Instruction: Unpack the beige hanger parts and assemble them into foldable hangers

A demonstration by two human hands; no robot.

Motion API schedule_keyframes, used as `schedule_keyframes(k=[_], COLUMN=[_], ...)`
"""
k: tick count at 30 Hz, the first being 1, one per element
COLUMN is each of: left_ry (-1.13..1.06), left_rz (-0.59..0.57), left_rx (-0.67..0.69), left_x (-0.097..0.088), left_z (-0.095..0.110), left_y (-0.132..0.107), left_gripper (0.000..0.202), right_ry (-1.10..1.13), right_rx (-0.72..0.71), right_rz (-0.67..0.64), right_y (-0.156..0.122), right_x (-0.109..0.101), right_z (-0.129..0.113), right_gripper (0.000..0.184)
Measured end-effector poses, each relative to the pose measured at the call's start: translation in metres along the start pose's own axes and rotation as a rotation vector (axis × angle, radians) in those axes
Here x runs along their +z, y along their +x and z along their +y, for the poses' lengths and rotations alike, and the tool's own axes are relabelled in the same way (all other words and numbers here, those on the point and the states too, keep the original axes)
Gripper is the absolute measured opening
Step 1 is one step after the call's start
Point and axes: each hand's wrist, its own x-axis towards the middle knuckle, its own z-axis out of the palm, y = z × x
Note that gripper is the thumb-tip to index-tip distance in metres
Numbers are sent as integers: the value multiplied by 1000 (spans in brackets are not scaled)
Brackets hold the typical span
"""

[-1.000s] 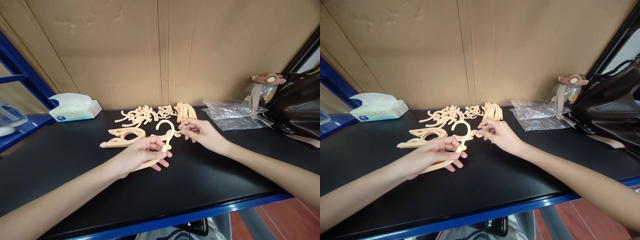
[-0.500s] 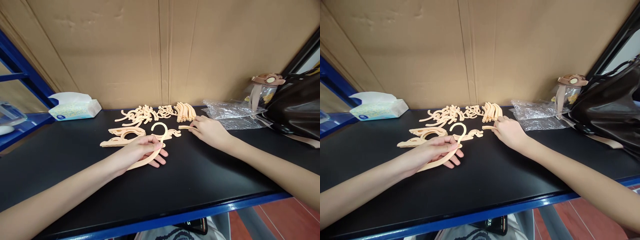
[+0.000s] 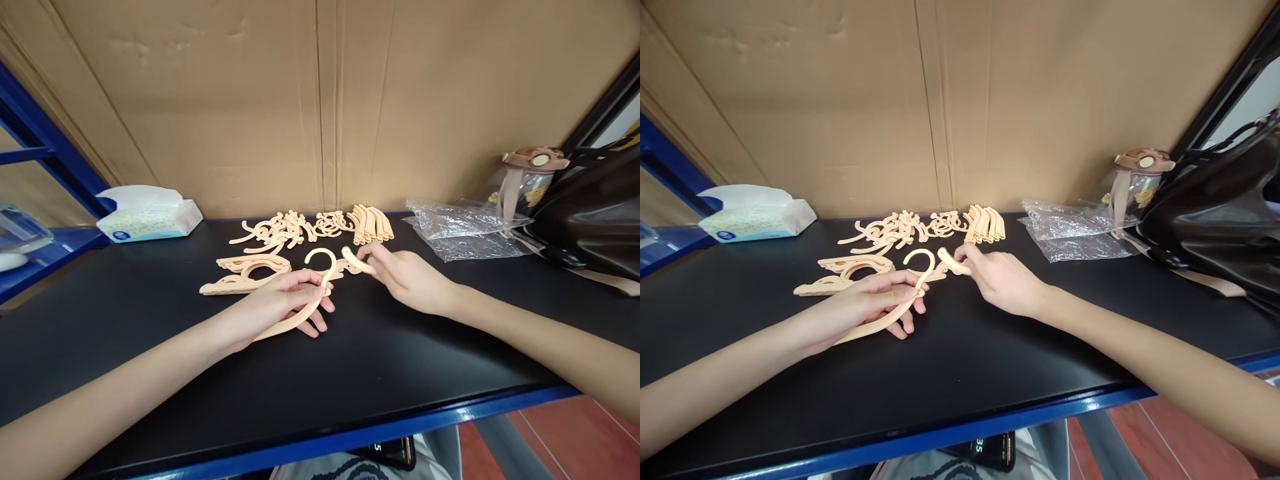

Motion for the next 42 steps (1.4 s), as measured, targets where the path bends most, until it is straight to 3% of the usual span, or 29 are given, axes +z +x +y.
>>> schedule_keyframes(k=[7, 14, 32, 37, 42], left_ry=[8, 15, 13, -22, -10], left_rz=[-21, -15, 8, 92, 44], left_rx=[10, 26, -23, -41, -49], left_x=[-1, -3, 3, 4, 3], left_z=[-1, -4, 2, 2, 1], left_y=[-1, 0, -4, -3, -3], left_gripper=[16, 16, 17, 21, 23], right_ry=[50, 18, -10, -52, -158], right_rx=[-157, -330, -391, -416, -471], right_rz=[-87, -31, 32, 51, 121], right_y=[-4, -3, -3, -4, -5], right_x=[5, 8, 3, 3, 6], right_z=[-8, -3, -1, 0, -1], right_gripper=[28, 21, 21, 21, 25])
